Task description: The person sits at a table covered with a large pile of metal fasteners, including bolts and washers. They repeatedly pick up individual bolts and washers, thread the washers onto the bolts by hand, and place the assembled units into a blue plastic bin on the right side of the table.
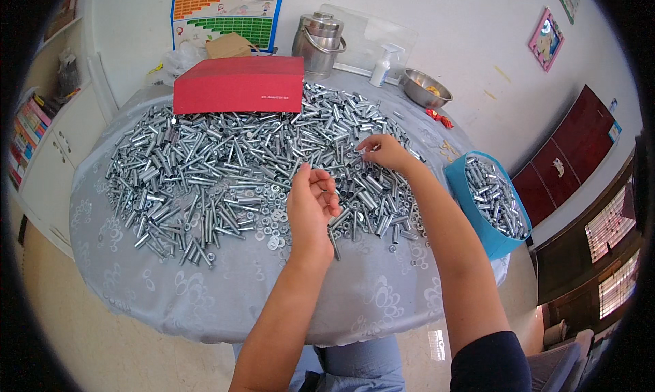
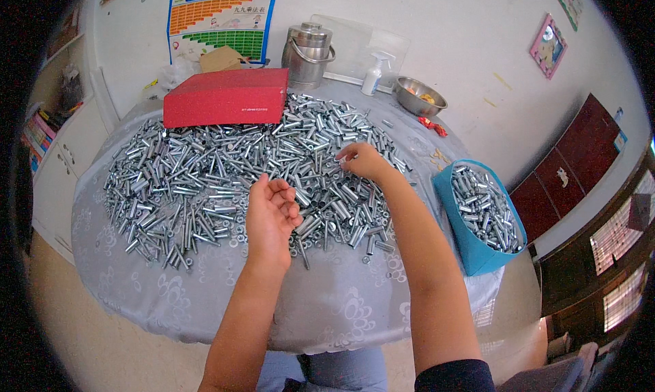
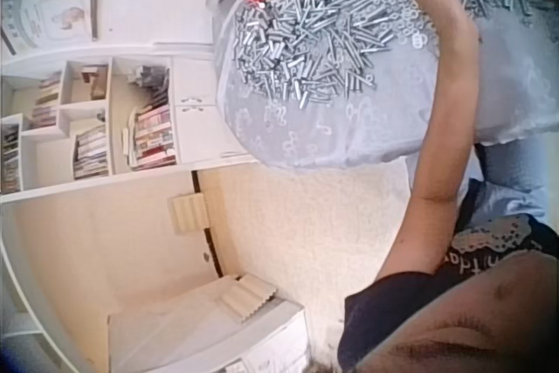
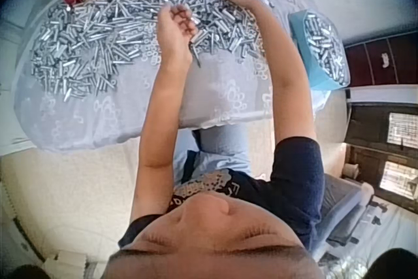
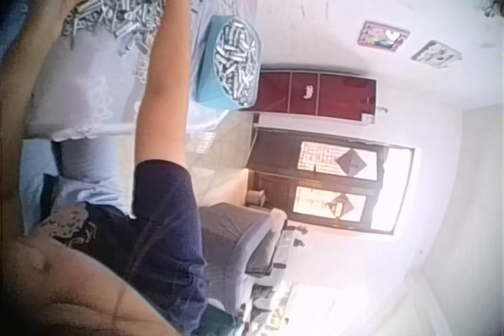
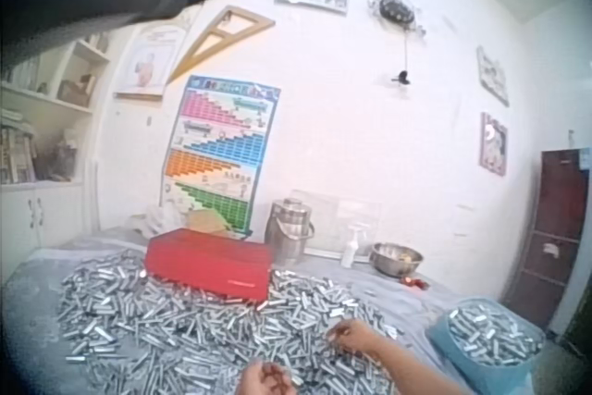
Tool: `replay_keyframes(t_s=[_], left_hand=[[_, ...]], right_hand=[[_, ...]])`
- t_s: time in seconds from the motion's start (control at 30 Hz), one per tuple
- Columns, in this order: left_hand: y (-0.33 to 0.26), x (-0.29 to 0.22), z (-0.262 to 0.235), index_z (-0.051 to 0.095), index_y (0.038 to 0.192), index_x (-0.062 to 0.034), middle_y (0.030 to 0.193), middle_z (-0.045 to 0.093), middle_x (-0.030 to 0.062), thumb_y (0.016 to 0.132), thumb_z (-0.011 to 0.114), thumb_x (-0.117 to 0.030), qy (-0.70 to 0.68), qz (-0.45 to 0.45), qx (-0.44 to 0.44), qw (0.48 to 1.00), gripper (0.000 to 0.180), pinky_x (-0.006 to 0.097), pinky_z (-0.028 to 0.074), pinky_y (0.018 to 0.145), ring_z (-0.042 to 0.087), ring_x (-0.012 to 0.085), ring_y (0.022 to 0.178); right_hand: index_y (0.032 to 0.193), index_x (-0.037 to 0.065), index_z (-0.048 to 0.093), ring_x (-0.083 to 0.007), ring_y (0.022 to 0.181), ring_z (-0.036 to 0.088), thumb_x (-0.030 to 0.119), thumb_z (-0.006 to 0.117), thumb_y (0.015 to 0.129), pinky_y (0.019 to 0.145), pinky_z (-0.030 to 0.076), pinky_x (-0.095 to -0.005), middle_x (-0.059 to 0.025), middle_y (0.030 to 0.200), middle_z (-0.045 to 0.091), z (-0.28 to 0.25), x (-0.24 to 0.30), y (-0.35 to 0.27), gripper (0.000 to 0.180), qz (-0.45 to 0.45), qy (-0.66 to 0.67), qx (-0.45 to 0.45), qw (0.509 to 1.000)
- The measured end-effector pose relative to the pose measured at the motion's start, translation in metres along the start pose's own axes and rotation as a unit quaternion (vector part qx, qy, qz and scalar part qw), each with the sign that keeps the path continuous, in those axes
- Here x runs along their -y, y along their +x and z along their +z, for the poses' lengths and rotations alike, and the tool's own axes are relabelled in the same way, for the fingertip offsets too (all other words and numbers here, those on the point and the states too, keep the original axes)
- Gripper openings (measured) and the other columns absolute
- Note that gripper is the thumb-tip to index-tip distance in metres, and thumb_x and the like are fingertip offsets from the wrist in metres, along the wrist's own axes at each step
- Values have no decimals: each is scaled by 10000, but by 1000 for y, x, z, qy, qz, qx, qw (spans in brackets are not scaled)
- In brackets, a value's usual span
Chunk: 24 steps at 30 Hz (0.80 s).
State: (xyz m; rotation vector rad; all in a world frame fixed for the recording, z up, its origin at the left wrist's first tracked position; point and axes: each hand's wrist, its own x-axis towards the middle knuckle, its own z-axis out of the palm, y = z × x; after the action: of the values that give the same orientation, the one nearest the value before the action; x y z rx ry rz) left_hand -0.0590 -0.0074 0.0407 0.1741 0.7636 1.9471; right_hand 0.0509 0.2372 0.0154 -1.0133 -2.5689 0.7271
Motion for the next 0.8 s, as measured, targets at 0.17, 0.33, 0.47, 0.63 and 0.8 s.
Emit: replay_keyframes(t_s=[0.17, 0.33, 0.47, 0.63, 0.8], left_hand=[[2, 1, -5, 497, 795, -109, 668, 492, -4, 852, 447, -375, 16, -3, 14, 1000, 277, 236, 328, 501, 407, 94, 532], [3, 2, -7, 496, 796, -107, 668, 494, -4, 844, 461, -368, 14, 6, 18, 1000, 268, 235, 329, 497, 407, 94, 525], [4, 3, -6, 491, 791, -100, 655, 492, -6, 851, 451, -349, 15, 4, 19, 1000, 259, 226, 331, 481, 414, 86, 515], [6, 3, -6, 481, 782, -86, 633, 478, -9, 872, 425, -313, 27, 6, 1, 1000, 251, 209, 331, 446, 418, 67, 491], [10, 9, -6, 507, 808, -70, 651, 465, -18, 876, 475, -287, 101, 105, 18, 989, 229, 205, 333, 446, 411, 51, 500]], right_hand=[[920, 119, 672, -227, 838, 586, 127, 666, 643, 757, 455, -321, -95, 904, 637, 5, 14, 0, 277, -65, -55, 49, 995], [898, 108, 639, -267, 899, 561, 119, 649, 672, 775, 449, -368, -104, 913, 612, 8, 19, 4, 226, -151, -175, 62, 971], [935, 95, 593, -304, 909, 544, 113, 635, 703, 765, 445, -395, -117, 933, 581, 15, 20, 1, 237, -159, -267, 50, 949], [975, 55, 553, -328, 902, 537, 121, 613, 750, 750, 446, -392, -158, 936, 550, 8, 22, -15, 242, -141, -195, -44, 969], [971, 0, 533, -214, 780, 565, 124, 614, 786, 695, 458, -307, -118, 885, 564, -11, 58, -46, 237, -139, -6, -133, 981]])
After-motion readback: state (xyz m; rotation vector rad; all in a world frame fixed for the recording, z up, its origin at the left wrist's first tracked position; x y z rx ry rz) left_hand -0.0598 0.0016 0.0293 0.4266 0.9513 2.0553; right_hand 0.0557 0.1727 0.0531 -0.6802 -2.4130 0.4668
